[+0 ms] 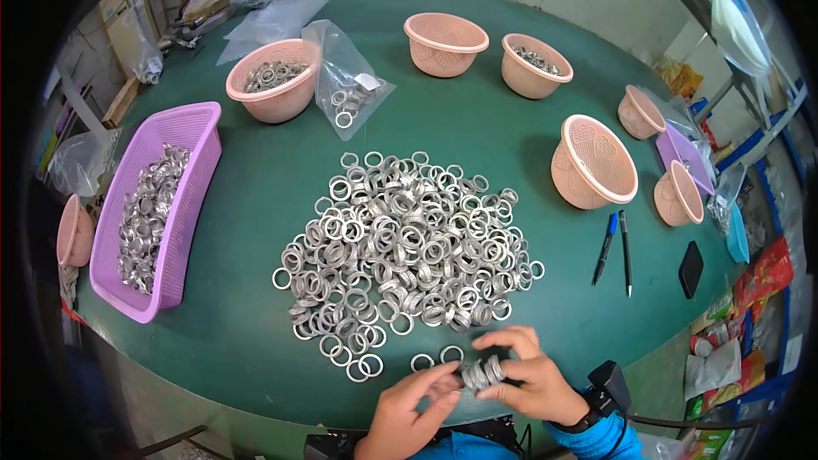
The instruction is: Sorting small metal rings into baskets and marking them with a pen.
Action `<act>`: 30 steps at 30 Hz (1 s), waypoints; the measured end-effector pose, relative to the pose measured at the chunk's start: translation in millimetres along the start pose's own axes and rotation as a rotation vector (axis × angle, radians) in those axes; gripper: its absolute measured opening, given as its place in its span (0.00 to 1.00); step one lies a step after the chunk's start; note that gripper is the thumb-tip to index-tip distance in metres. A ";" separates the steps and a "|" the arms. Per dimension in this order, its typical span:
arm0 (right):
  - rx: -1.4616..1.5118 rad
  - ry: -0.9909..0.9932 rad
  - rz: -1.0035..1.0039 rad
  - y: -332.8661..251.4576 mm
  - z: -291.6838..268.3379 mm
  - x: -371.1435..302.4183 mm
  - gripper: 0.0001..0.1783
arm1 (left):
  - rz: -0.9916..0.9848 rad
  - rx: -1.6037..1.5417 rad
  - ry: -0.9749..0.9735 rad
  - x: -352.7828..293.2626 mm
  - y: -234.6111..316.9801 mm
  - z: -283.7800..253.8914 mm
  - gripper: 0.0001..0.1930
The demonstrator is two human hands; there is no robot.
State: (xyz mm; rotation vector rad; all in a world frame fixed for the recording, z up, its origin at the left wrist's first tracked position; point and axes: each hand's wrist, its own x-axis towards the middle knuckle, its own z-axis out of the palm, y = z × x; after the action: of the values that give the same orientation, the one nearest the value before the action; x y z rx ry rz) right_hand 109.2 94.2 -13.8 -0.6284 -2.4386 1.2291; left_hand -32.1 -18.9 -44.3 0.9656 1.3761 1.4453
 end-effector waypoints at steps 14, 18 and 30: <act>0.289 -0.001 -0.010 -8.7 5.3 -14.0 0.13 | -0.131 0.005 -0.381 0.7 13.4 -10.3 0.25; 0.179 0.004 -0.066 -9.0 0.0 -14.2 0.12 | -0.058 0.164 -0.392 0.8 19.4 -10.3 0.25; 0.073 0.015 -0.142 -9.8 -1.8 -13.4 0.14 | -0.121 0.102 -0.407 -1.9 12.5 -7.2 0.24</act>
State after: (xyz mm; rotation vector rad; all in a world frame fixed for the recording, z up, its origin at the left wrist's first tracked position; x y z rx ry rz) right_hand 119.1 83.2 -6.1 -0.4344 -2.3691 1.2454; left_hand -39.5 -22.7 -32.4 1.1476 1.1893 1.0271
